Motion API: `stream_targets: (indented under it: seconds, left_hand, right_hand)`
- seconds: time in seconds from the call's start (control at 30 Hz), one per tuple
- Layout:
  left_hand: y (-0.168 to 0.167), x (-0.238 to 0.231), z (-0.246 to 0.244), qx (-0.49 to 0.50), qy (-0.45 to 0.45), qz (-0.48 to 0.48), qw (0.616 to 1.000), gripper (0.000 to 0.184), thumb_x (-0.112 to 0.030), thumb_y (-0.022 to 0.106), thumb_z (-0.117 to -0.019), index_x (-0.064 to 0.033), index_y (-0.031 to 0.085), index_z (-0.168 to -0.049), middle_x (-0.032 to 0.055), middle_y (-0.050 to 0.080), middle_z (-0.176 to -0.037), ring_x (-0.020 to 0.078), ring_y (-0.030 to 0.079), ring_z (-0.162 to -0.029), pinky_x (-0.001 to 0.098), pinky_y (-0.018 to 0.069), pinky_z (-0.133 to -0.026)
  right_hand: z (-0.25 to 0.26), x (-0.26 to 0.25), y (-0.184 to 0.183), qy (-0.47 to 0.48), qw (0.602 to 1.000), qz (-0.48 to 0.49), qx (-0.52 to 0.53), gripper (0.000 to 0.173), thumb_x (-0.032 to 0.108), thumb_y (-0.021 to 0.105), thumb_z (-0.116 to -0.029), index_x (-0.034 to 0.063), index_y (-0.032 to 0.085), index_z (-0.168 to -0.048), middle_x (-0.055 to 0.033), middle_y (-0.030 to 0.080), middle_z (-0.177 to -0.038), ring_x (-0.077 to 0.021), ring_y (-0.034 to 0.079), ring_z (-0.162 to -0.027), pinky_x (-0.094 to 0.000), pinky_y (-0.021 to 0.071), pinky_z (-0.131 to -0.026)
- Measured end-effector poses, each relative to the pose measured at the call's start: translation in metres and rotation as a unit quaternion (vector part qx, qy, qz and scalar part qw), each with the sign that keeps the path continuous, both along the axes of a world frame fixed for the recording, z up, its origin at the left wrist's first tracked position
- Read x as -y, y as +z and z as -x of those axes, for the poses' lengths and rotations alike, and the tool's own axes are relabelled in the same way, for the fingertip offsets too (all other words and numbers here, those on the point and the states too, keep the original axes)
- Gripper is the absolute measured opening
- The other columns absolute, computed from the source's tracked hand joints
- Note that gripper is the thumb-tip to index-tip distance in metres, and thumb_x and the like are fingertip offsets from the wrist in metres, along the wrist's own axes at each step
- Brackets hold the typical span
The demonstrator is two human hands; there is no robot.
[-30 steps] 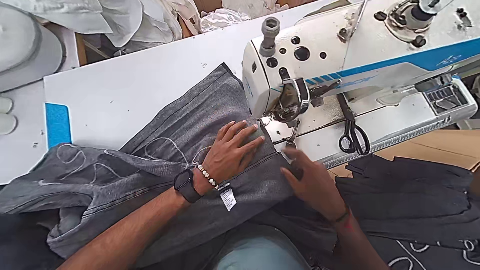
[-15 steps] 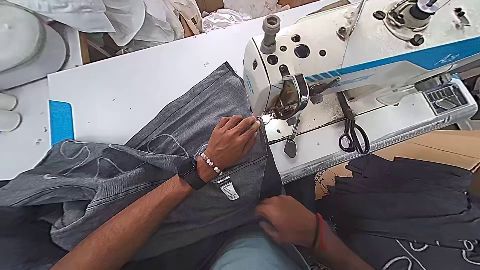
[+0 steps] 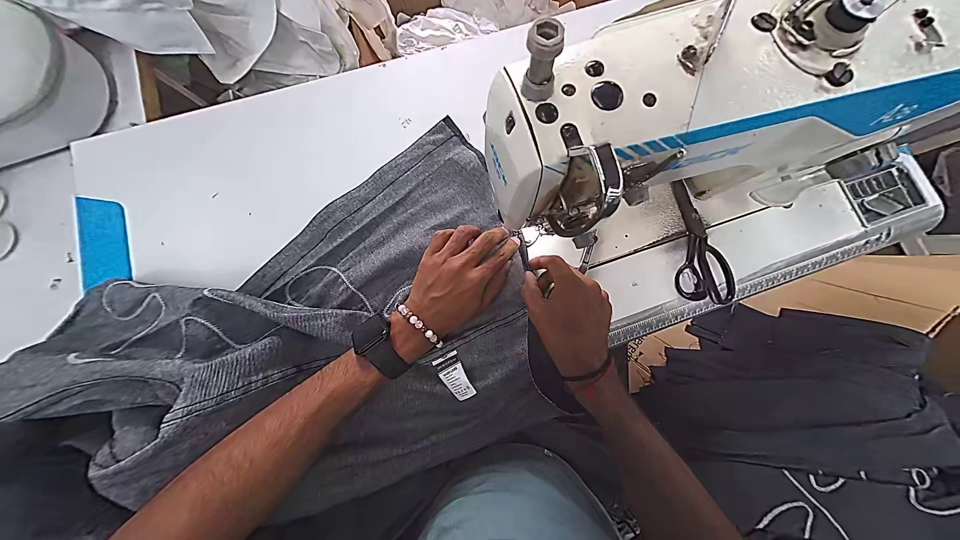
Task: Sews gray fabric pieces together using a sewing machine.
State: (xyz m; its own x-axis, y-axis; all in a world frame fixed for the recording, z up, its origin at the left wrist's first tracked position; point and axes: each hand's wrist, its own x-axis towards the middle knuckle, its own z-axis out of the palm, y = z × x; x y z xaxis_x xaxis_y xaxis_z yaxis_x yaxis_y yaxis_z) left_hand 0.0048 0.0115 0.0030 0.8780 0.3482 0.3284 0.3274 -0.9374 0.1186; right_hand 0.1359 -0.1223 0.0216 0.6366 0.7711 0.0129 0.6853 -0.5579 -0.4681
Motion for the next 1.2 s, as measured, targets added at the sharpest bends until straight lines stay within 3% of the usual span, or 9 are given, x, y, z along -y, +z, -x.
stream_targets:
  seconds: [0.27, 0.43, 0.57, 0.7, 0.83, 0.93, 1.0, 1.1, 1.2]
  left_hand:
    - [-0.001, 0.002, -0.001, -0.037, 0.022, -0.011, 0.999, 0.041, -0.038, 0.043, -0.1059, -0.0305, 0.064, -0.140, -0.0005, 0.062, -0.140, 0.0244, 0.055, -0.126, 0.0453, 0.0398, -0.103]
    - [-0.001, 0.003, 0.000, -0.006, 0.008, -0.002, 1.000, 0.037, -0.035, 0.048, -0.1051, -0.0230, 0.068, -0.134, 0.0004, 0.065, -0.136, 0.0234, 0.058, -0.125, 0.0445, 0.0425, -0.103]
    - [-0.001, 0.001, 0.001, -0.011, 0.004, 0.006, 1.000, 0.037, -0.034, 0.048, -0.1048, -0.0296, 0.068, -0.136, 0.0011, 0.065, -0.136, 0.0255, 0.057, -0.125, 0.0454, 0.0418, -0.103]
    - [0.002, -0.007, -0.002, 0.005, -0.005, -0.012, 1.000, 0.034, -0.031, 0.052, -0.1027, -0.0248, 0.073, -0.129, 0.0057, 0.068, -0.127, 0.0300, 0.058, -0.121, 0.0481, 0.0413, -0.102]
    - [0.011, -0.006, -0.002, -0.024, -0.051, -0.009, 0.998, 0.031, -0.026, 0.053, -0.1019, -0.0182, 0.075, -0.122, 0.0062, 0.069, -0.128, 0.0308, 0.059, -0.123, 0.0487, 0.0430, -0.105]
    - [0.016, 0.017, -0.001, -0.004, -0.011, 0.120, 0.993, 0.028, -0.025, 0.053, -0.0999, -0.0157, 0.076, -0.112, 0.0021, 0.068, -0.129, 0.0235, 0.057, -0.130, 0.0431, 0.0460, -0.108]
    - [0.010, 0.026, 0.005, 0.016, 0.010, 0.157, 0.987, 0.031, -0.024, 0.050, -0.1013, -0.0161, 0.074, -0.120, 0.0010, 0.066, -0.135, 0.0204, 0.055, -0.133, 0.0414, 0.0449, -0.111]
    - [0.001, 0.024, 0.011, 0.012, -0.004, 0.092, 0.996, 0.034, -0.026, 0.049, -0.1035, -0.0183, 0.070, -0.129, 0.0009, 0.063, -0.140, 0.0214, 0.054, -0.133, 0.0431, 0.0420, -0.111]
    - [0.000, 0.020, 0.009, 0.006, -0.017, 0.059, 0.998, 0.035, -0.030, 0.050, -0.1034, -0.0200, 0.070, -0.130, 0.0013, 0.063, -0.139, 0.0220, 0.056, -0.130, 0.0436, 0.0421, -0.109]
  right_hand:
    - [-0.004, 0.008, -0.017, 0.093, 0.989, -0.083, 0.085, 0.033, 0.021, 0.056, -0.0973, 0.0158, 0.076, -0.123, -0.0024, 0.067, -0.074, -0.0191, 0.062, -0.058, -0.0374, 0.0468, -0.047]
    - [-0.008, 0.006, -0.007, 0.179, 0.973, -0.029, 0.139, 0.033, 0.016, 0.057, -0.0973, 0.0087, 0.074, -0.124, -0.0075, 0.065, -0.080, -0.0224, 0.064, -0.063, -0.0359, 0.0498, -0.049]
    - [-0.009, 0.001, -0.002, 0.196, 0.970, 0.004, 0.145, 0.030, 0.015, 0.057, -0.0978, 0.0061, 0.074, -0.121, -0.0092, 0.066, -0.082, -0.0242, 0.066, -0.066, -0.0370, 0.0517, -0.051]
    - [-0.013, -0.010, -0.001, 0.203, 0.968, 0.021, 0.146, 0.030, 0.017, 0.058, -0.1000, 0.0057, 0.071, -0.125, -0.0095, 0.067, -0.089, -0.0251, 0.067, -0.074, -0.0368, 0.0529, -0.056]
    - [-0.017, -0.014, -0.008, 0.187, 0.970, -0.024, 0.155, 0.032, 0.017, 0.057, -0.0993, 0.0107, 0.072, -0.127, -0.0079, 0.067, -0.090, -0.0240, 0.068, -0.078, -0.0368, 0.0530, -0.056]
    - [-0.019, -0.004, -0.012, 0.130, 0.983, -0.086, 0.097, 0.028, 0.025, 0.056, -0.1025, 0.0155, 0.077, -0.117, -0.0051, 0.067, -0.088, -0.0208, 0.067, -0.074, -0.0374, 0.0530, -0.055]
    - [-0.021, 0.005, -0.010, 0.090, 0.990, -0.099, 0.036, 0.024, 0.026, 0.056, -0.1029, 0.0158, 0.077, -0.110, -0.0036, 0.068, -0.089, -0.0190, 0.066, -0.072, -0.0397, 0.0547, -0.057]
    - [-0.023, 0.012, -0.007, 0.045, 0.994, -0.095, -0.021, 0.022, 0.027, 0.059, -0.1019, 0.0180, 0.078, -0.109, -0.0009, 0.070, -0.090, -0.0158, 0.066, -0.072, -0.0393, 0.0548, -0.061]
    - [-0.020, 0.010, -0.003, 0.031, 0.995, -0.078, -0.044, 0.022, 0.039, 0.067, -0.0979, 0.0215, 0.079, -0.104, 0.0036, 0.069, -0.086, -0.0117, 0.064, -0.068, -0.0376, 0.0538, -0.059]
